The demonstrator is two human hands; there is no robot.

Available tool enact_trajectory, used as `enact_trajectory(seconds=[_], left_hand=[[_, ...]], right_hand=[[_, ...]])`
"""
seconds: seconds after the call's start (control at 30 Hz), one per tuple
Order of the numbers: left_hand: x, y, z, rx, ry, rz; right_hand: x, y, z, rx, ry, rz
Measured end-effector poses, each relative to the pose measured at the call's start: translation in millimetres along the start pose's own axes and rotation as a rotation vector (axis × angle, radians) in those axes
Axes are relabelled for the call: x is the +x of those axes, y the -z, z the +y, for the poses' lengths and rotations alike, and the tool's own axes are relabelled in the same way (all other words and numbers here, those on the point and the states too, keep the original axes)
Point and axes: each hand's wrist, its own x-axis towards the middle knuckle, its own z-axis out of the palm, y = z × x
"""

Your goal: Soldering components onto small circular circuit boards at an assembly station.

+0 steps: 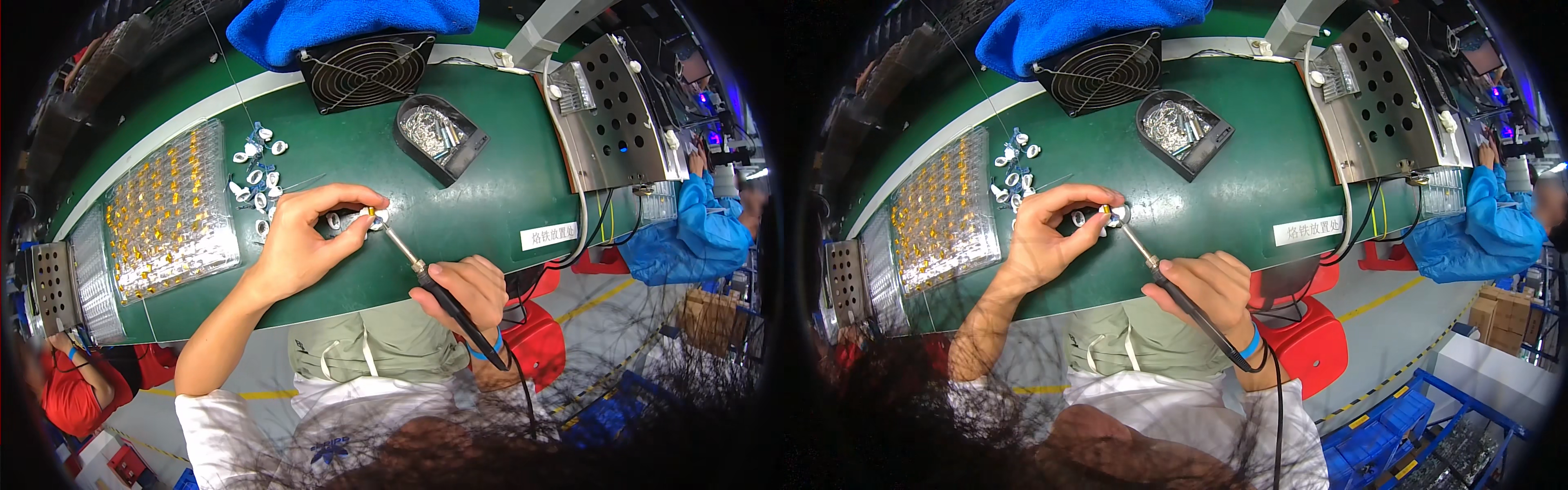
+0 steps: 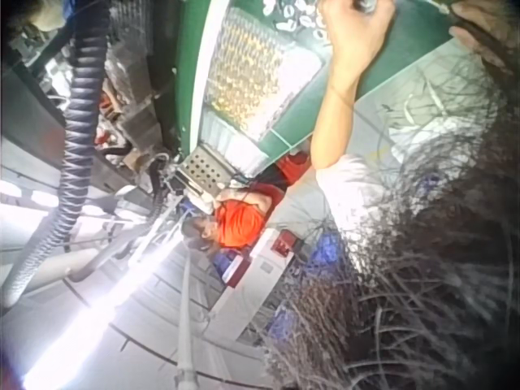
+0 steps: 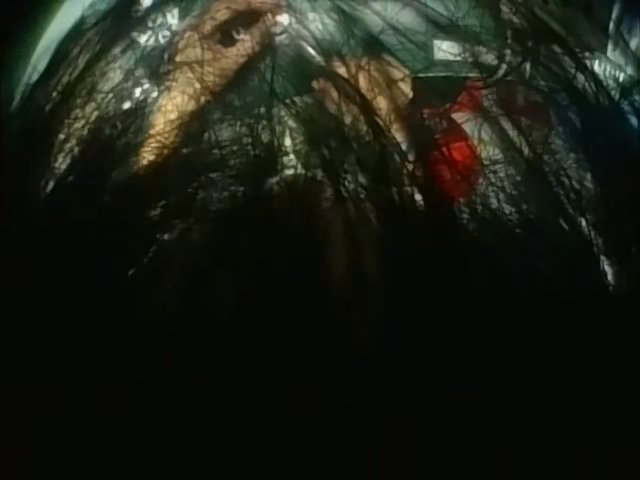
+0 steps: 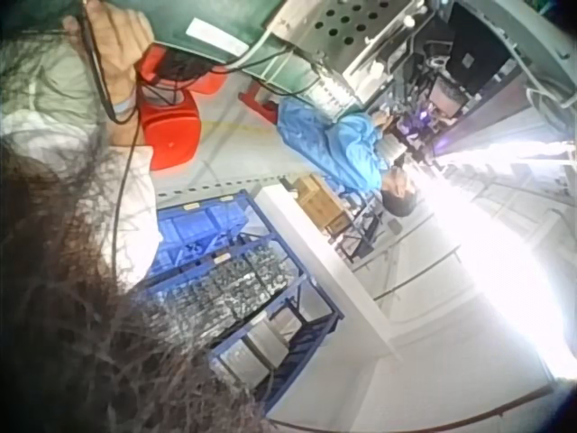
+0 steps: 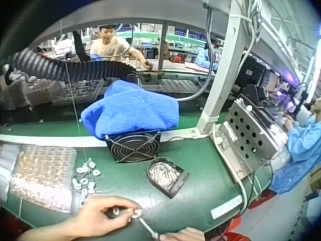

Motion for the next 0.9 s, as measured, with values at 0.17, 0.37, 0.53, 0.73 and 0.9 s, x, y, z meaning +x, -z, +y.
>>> enact_trajectory(seconds=[0.17, 0.37, 0.53, 0.73, 0.9], left_hand=[[1, 0, 2, 0.011, -0.006, 0.003], [-1, 0, -1, 0.02, -0.007, 0.008], [0, 3, 7, 0.132, -0.059, -0.02], [-8, 36, 37, 0.334, -0.246, 0.116], [6, 141, 34, 0.471, -0.083, 0.27]], right_hand=[[1, 2, -2, 0.014, -0.015, 0.001], [-8, 2, 2, 0.074, -0.027, 0.052], [3, 17, -6, -0.028, -0.151, 0.03], [47, 20, 21, -0.268, -0.262, -0.141], [28, 8, 10, 0.008, -0.261, 0.032]])
